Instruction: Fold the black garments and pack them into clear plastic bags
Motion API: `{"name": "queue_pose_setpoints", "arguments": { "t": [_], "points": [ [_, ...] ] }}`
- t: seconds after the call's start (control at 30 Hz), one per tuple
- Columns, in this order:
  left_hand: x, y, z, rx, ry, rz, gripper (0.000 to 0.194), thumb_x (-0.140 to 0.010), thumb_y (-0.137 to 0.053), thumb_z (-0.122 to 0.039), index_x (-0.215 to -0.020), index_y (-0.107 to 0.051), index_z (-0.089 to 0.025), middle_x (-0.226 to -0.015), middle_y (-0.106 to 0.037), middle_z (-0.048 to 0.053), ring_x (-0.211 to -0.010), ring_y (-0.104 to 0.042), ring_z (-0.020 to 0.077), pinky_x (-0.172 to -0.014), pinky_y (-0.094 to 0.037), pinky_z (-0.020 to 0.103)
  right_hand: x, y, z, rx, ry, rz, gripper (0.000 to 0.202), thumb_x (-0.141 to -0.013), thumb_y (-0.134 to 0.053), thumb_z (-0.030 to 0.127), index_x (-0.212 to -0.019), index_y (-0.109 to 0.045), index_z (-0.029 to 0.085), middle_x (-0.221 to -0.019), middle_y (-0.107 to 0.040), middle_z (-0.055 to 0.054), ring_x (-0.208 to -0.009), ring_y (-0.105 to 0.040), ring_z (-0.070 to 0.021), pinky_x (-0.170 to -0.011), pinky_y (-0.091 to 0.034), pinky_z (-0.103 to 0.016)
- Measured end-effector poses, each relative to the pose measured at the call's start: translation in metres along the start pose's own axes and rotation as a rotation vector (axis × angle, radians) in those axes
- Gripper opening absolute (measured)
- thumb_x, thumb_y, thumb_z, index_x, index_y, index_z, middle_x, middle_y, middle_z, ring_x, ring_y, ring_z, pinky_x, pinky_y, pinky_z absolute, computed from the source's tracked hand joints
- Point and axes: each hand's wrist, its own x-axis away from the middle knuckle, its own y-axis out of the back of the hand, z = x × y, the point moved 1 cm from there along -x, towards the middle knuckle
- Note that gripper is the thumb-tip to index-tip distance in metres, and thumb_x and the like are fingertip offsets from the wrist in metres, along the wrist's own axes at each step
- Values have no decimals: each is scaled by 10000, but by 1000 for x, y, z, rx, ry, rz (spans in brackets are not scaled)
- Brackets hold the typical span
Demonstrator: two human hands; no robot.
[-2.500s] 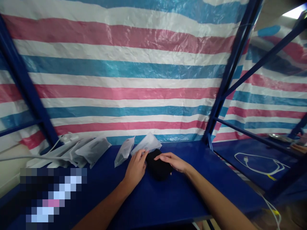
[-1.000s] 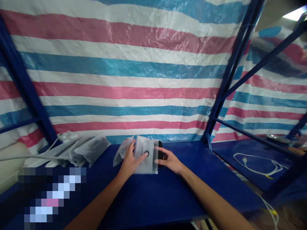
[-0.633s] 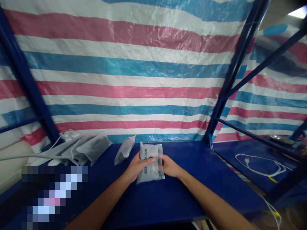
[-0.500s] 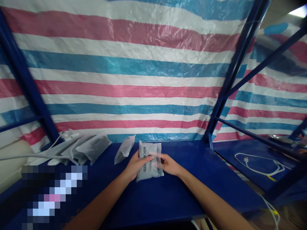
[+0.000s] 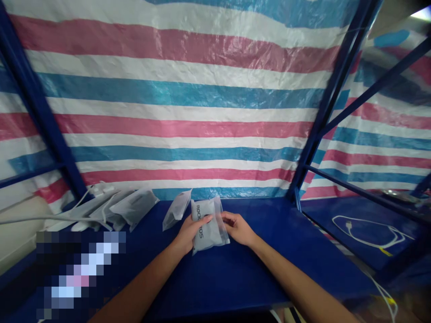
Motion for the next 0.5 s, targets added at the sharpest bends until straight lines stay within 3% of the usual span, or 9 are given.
{"name": "queue_pose_setpoints", "arguments": {
  "t": [0.1,0.2,0.3,0.37,0.43,0.5],
  "points": [
    [-3,1,-2,74,55,17,567,-702,-985,-333,-1173,-746,-128,-1056,-821,154,-820,-800,263,-767,-659,344,1,7,4,125,75,-134,300,-1049,-586,414,-1230,-756,245,-1063,-782,-74,-932,-749,-242,-865,-636,-410],
    [-5,2,-6,154,181,39,489,-784,-923,-358,-1172,-748,-119,-1017,-822,147,-791,-799,257,-759,-661,334,3,16,12,404,261,-249,357,-1075,-492,308,-1380,-674,274,-1237,-720,-110,-1132,-698,-274,-1014,-595,-489],
    [-5,3,-9,195,325,96,472,-861,-844,-423,-1207,-737,-120,-948,-819,121,-740,-792,253,-722,-665,333,6,18,20,666,401,-216,590,-1029,-547,240,-1609,-451,295,-1550,-527,-143,-1450,-491,-325,-1215,-427,-589],
    [-6,4,-9,196,362,148,462,-891,-809,-422,-1245,-728,-138,-933,-815,95,-727,-788,241,-701,-663,315,7,18,24,745,449,-161,738,-994,-627,256,-1671,-336,292,-1676,-383,-144,-1552,-357,-352,-1257,-347,-635],
    [-7,5,-9,195,355,190,437,-910,-787,-387,-1271,-721,-150,-930,-810,81,-731,-789,229,-696,-658,294,6,18,27,777,480,-130,697,-980,-671,267,-1630,-422,310,-1686,-390,-118,-1584,-301,-364,-1256,-317,-668],
    [-7,6,-10,232,337,240,462,-933,-762,-394,-1319,-699,-149,-1000,-810,100,-816,-805,249,-727,-660,295,5,20,27,762,483,-162,449,-980,-695,274,-1424,-658,333,-1603,-520,-81,-1579,-313,-365,-1239,-322,-682]
  ]
}}
